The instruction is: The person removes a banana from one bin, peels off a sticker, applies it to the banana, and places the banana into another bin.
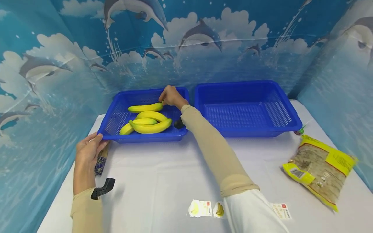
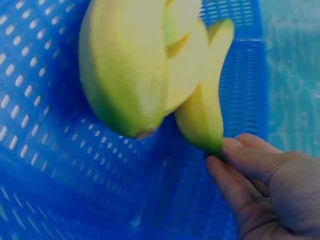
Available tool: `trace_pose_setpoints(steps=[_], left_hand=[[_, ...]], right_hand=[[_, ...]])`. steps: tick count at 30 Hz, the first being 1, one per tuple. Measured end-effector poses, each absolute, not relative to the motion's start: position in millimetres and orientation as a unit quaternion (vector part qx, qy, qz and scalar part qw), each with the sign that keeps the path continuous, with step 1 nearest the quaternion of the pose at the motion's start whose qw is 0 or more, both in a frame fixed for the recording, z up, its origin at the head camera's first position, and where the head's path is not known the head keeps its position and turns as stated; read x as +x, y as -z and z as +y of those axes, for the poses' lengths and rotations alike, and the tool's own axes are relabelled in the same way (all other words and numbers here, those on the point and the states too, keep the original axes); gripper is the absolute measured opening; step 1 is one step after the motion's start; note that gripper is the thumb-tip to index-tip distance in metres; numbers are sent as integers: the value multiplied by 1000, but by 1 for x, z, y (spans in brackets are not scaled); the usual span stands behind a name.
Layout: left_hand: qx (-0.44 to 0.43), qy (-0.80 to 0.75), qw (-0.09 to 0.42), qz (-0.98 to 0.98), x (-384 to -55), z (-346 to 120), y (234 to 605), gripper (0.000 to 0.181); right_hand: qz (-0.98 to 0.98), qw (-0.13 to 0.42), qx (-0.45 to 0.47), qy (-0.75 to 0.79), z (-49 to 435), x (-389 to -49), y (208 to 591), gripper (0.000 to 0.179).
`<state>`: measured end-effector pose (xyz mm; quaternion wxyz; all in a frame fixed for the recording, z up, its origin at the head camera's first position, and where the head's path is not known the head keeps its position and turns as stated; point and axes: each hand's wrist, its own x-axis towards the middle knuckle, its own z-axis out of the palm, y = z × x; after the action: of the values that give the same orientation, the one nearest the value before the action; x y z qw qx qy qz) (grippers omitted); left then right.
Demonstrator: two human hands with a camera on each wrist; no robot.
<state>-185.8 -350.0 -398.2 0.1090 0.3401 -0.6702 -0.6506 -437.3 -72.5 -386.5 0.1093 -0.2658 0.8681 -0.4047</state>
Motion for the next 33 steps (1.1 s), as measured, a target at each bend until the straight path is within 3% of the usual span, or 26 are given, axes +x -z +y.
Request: trace_pose_setpoints(steps=[16,24,33], left_hand=[[349,655,104,-662,-185,-346,397,56],[352,651,88,-667,-182,-345,395,58],[358,665,84,-651,-182,-346,394,58]], right_hand=[[846,49,-291,443,-27,-413,312,19],[835,64,-306,453,9,-385,283,17],[813,95,-337,465,49,-346,280,19]])
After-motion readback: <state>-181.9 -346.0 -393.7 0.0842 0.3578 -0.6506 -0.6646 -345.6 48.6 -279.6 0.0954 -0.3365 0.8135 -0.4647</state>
